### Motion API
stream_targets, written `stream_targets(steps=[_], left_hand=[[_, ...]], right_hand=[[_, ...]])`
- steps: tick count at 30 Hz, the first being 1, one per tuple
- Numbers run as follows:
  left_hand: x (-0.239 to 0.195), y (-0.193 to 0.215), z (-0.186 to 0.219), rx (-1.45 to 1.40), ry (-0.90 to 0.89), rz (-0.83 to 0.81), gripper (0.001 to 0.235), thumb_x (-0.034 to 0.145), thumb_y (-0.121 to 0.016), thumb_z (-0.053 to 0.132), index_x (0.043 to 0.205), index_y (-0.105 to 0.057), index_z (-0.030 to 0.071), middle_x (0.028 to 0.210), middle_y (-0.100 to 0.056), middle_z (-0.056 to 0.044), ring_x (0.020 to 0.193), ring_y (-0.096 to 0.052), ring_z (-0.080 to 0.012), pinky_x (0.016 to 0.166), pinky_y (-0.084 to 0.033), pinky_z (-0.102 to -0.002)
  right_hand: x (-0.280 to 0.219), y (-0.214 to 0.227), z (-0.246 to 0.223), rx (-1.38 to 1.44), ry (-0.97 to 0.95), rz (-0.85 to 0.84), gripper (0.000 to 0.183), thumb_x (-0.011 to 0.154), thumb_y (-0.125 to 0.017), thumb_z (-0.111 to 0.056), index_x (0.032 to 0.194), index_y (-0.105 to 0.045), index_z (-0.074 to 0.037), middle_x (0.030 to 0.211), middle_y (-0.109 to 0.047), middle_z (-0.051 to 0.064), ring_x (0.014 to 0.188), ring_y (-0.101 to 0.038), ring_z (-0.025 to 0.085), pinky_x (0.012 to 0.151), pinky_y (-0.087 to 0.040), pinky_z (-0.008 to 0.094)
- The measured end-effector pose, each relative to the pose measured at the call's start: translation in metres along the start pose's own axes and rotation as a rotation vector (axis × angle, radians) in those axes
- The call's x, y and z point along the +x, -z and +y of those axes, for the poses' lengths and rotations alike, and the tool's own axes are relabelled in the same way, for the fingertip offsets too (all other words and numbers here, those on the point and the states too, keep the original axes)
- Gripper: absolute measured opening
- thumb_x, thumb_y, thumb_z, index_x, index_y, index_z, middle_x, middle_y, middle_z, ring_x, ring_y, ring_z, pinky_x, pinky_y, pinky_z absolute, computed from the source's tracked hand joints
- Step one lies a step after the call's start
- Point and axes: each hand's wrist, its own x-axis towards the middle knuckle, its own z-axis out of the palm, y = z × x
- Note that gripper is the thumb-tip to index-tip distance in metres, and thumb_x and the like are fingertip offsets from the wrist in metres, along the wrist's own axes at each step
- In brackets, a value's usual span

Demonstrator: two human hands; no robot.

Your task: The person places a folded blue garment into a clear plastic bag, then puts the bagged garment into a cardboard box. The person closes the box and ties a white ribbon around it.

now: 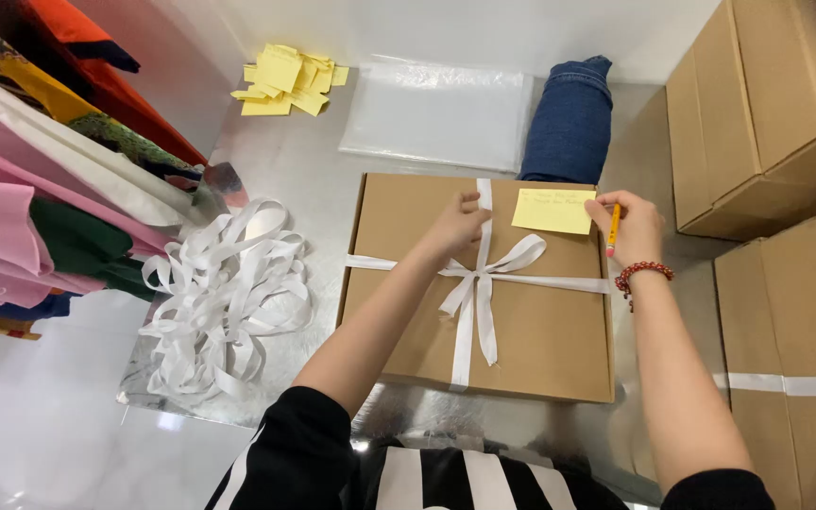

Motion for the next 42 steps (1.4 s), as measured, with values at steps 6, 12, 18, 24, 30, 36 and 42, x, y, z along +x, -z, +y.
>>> stream_targets(steps=[6, 12, 18, 24, 30, 36, 42], left_hand=[[-0.028, 0.001, 0.017, 0.238, 0.006, -0.007, 0.091, 0.081, -0.084, 0.048, 0.156, -0.048, 0.012, 0.143, -0.062, -0.027, 0.129, -0.065, -0.0453, 0.103, -0.056, -0.059], [0.048, 0.007, -0.041, 0.399, -0.086, -0.042, 0.092, 0.085, -0.082, 0.034, 0.158, -0.038, 0.000, 0.161, -0.048, -0.029, 0.148, -0.048, -0.0450, 0.122, -0.040, -0.061], [0.017, 0.014, -0.017, 0.489, -0.174, -0.053, 0.099, 0.085, -0.083, 0.028, 0.161, -0.028, -0.002, 0.166, -0.043, -0.025, 0.152, -0.043, -0.0442, 0.126, -0.037, -0.062], [0.019, 0.014, -0.018, 0.488, -0.145, -0.034, 0.091, 0.088, -0.080, 0.036, 0.159, -0.036, 0.002, 0.162, -0.051, -0.020, 0.149, -0.049, -0.0412, 0.123, -0.043, -0.060], [0.021, 0.025, -0.030, 0.602, -0.187, -0.022, 0.069, 0.089, -0.076, 0.032, 0.149, -0.052, 0.010, 0.148, -0.065, -0.018, 0.139, -0.060, -0.0409, 0.117, -0.049, -0.058], [-0.009, 0.071, -0.019, 0.672, -0.243, 0.126, 0.043, 0.092, -0.071, 0.034, 0.133, -0.072, 0.023, 0.116, -0.080, -0.012, 0.116, -0.074, -0.0360, 0.099, -0.058, -0.052], [-0.137, 0.080, 0.036, 0.425, -0.242, 0.084, 0.033, 0.102, -0.065, 0.037, 0.127, -0.078, 0.020, 0.098, -0.079, -0.008, 0.092, -0.078, -0.0269, 0.091, -0.060, -0.045]], right_hand=[[-0.007, -0.005, -0.006, -0.153, 0.049, -0.033, 0.016, 0.110, -0.077, -0.040, 0.110, -0.083, -0.024, 0.094, -0.078, 0.012, 0.096, -0.075, 0.042, 0.079, -0.059, 0.051], [-0.023, -0.019, -0.032, -0.178, -0.049, -0.046, 0.013, 0.107, -0.074, -0.035, 0.109, -0.082, -0.025, 0.095, -0.079, 0.012, 0.097, -0.075, 0.040, 0.084, -0.059, 0.051], [-0.012, -0.027, 0.006, -0.261, 0.036, -0.074, 0.017, 0.110, -0.069, -0.038, 0.107, -0.080, -0.025, 0.092, -0.077, 0.011, 0.099, -0.074, 0.041, 0.087, -0.058, 0.052], [-0.028, -0.039, -0.048, -0.166, 0.340, -0.251, 0.015, 0.105, -0.068, -0.027, 0.102, -0.078, -0.017, 0.091, -0.076, 0.016, 0.098, -0.072, 0.042, 0.092, -0.054, 0.051], [-0.041, -0.056, -0.054, -0.254, 0.298, -0.326, 0.014, 0.101, -0.067, -0.032, 0.104, -0.078, -0.024, 0.103, -0.078, 0.010, 0.109, -0.070, 0.040, 0.097, -0.055, 0.052], [-0.053, -0.037, -0.070, -0.098, 0.019, -0.353, 0.024, 0.098, -0.074, -0.038, 0.116, -0.074, -0.023, 0.104, -0.079, 0.007, 0.109, -0.073, 0.033, 0.096, -0.057, 0.047], [-0.052, -0.021, -0.103, -0.012, 0.033, -0.196, 0.023, 0.102, -0.075, -0.025, 0.122, -0.066, -0.018, 0.104, -0.079, 0.013, 0.106, -0.074, 0.036, 0.095, -0.057, 0.049]])
